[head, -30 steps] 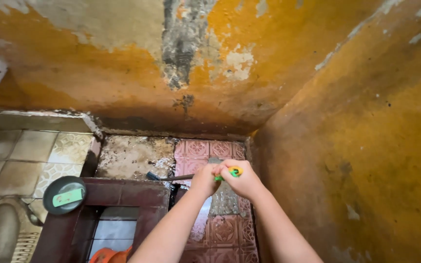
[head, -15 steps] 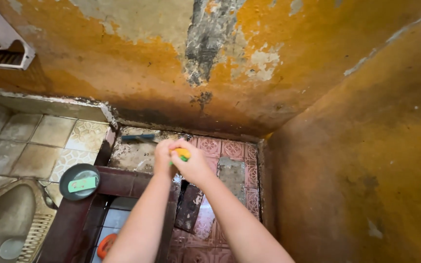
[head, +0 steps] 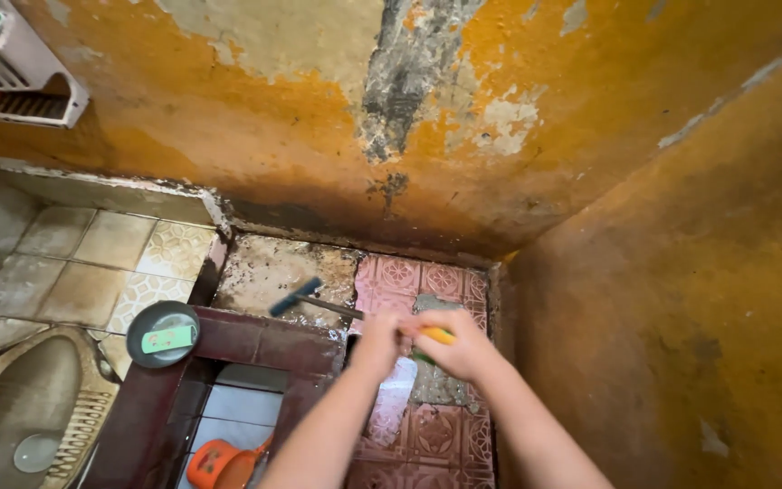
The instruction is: Scrubbing bathroom floor tiles and rinsing them with water using a brush, sponge, and scoop.
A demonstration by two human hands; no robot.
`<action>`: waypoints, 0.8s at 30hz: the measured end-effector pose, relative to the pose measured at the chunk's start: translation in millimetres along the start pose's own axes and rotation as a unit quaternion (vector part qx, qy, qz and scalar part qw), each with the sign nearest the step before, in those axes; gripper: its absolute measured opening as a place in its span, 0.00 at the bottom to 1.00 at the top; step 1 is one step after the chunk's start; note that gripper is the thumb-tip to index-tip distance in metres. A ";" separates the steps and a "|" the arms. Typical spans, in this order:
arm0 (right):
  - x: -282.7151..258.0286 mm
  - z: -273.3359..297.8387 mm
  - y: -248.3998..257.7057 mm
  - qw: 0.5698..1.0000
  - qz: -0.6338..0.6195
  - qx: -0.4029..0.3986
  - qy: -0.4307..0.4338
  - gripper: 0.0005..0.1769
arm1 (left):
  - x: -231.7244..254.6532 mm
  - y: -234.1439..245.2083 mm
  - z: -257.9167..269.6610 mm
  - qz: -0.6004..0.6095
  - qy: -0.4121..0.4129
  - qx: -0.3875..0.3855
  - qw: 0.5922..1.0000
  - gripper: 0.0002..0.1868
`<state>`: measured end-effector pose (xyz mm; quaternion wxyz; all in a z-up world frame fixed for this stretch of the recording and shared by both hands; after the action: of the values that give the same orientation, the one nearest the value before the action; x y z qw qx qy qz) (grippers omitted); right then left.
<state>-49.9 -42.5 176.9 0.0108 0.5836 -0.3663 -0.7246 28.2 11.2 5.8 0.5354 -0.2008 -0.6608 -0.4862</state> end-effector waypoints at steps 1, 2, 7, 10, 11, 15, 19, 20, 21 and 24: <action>-0.2 14.6 16.7 0.999 0.011 0.016 -0.029 0.09 | -6.8 -33.8 0.7 -0.109 -0.076 -0.018 0.991 0.09; 7.4 27.7 23.5 0.999 0.011 0.015 -0.029 0.09 | 39.8 -16.5 9.5 -0.109 -0.075 -0.017 0.991 0.09; 27.4 82.7 58.8 0.983 0.042 0.078 -0.162 0.13 | 50.1 -87.9 21.1 -0.050 -0.190 -0.106 0.975 0.07; 30.4 96.9 87.5 0.982 0.034 0.161 -0.091 0.11 | 84.0 -99.8 15.6 -0.075 -0.203 -0.149 0.965 0.10; 27.7 95.1 89.4 0.982 0.034 0.160 -0.092 0.11 | 98.2 -90.0 9.8 -0.074 -0.201 -0.149 0.965 0.10; 20.0 73.2 89.4 0.966 0.039 0.215 -0.138 0.10 | 147.6 -38.6 -16.9 -0.136 -0.058 -0.230 0.962 0.11; 66.1 24.6 40.8 0.959 0.051 0.251 -0.118 0.10 | 10.6 -83.9 -80.4 -0.059 -0.208 -0.062 0.974 0.05; 71.2 18.7 30.7 0.959 0.052 0.252 -0.121 0.10 | 19.5 -72.3 -70.8 -0.056 -0.208 -0.065 0.974 0.05; 73.2 7.3 12.1 0.972 0.080 0.195 -0.105 0.10 | -0.7 -63.4 -67.1 0.096 -0.011 -0.097 0.991 0.20; 71.1 0.9 -14.5 0.978 0.143 0.123 -0.093 0.11 | -84.6 -88.0 -83.4 0.083 0.046 -0.128 0.987 0.22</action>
<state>-67.3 -62.9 109.6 0.0085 0.4521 -0.5317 -0.7161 31.0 -78.0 -112.0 0.5739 -0.2996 -0.5484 -0.5293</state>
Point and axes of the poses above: each hand's wrist, its own z-axis away from the middle knuckle, its own y-axis out of the back of the hand, x = y × z, the point moved 8 cm from there along -z, towards the middle knuckle, and after that the axes turned 2 degrees about -y, right-handed, at the moved point
